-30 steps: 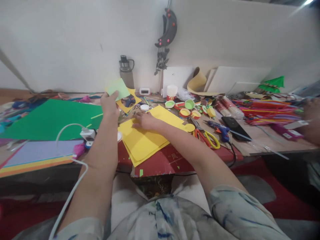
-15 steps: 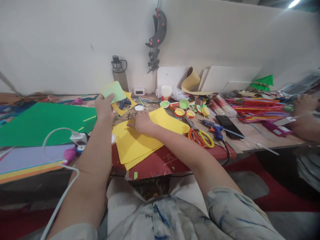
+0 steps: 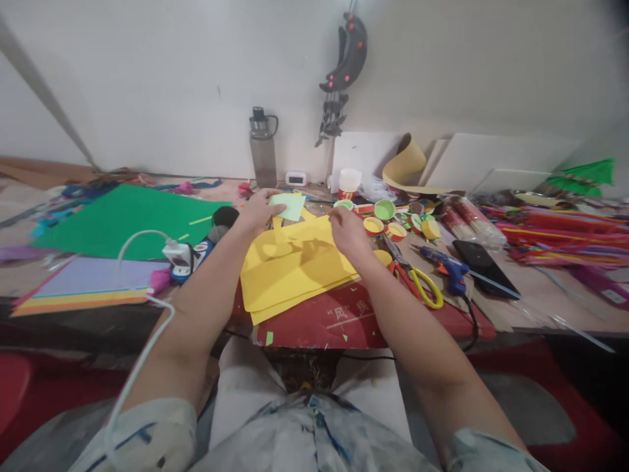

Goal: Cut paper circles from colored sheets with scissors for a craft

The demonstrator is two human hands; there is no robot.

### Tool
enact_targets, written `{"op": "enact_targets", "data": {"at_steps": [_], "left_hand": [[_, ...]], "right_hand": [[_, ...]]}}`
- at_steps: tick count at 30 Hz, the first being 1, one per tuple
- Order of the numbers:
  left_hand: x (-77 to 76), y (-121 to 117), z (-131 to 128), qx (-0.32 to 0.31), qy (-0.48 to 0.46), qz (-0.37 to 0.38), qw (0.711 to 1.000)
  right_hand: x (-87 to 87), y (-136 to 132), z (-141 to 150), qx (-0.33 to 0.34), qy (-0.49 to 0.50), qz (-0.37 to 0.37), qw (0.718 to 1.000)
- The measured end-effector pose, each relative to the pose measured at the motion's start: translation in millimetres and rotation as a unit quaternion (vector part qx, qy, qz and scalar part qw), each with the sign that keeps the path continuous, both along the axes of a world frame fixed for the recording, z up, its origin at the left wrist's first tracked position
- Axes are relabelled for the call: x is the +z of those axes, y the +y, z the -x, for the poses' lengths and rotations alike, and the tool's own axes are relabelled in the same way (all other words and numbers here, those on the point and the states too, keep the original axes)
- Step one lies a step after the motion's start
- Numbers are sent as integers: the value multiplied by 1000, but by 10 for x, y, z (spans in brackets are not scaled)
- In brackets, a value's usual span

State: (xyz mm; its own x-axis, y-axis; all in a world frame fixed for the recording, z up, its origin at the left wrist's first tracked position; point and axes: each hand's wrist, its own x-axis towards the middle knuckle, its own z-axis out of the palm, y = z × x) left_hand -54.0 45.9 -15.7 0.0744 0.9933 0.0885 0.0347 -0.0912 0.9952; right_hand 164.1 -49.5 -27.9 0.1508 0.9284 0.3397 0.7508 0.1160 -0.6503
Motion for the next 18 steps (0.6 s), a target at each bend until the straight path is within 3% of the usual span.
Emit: {"op": "enact_targets", "data": {"at_steps": [4, 7, 9, 11, 15, 18], "left_hand": [[-69, -55, -18, -93, 101, 25, 990], [-136, -62, -53, -171, 237, -12, 956], [-146, -45, -55, -128, 312, -91, 937], [-108, -22, -18, -27, 347, -164, 923], [44, 0, 123, 114, 297, -223, 921], [115, -15, 177, 144, 224, -245, 932]], "right_hand": [[-20, 42, -23, 3, 72, 4, 997], [-59, 38, 34, 25, 45, 34, 998], [-112, 35, 81, 35, 19, 38, 998], [-171, 22, 142, 73, -12, 18, 997], [-251, -90, 326, 225, -99, -35, 969], [-281, -206, 452, 294, -189, 28, 936]]}}
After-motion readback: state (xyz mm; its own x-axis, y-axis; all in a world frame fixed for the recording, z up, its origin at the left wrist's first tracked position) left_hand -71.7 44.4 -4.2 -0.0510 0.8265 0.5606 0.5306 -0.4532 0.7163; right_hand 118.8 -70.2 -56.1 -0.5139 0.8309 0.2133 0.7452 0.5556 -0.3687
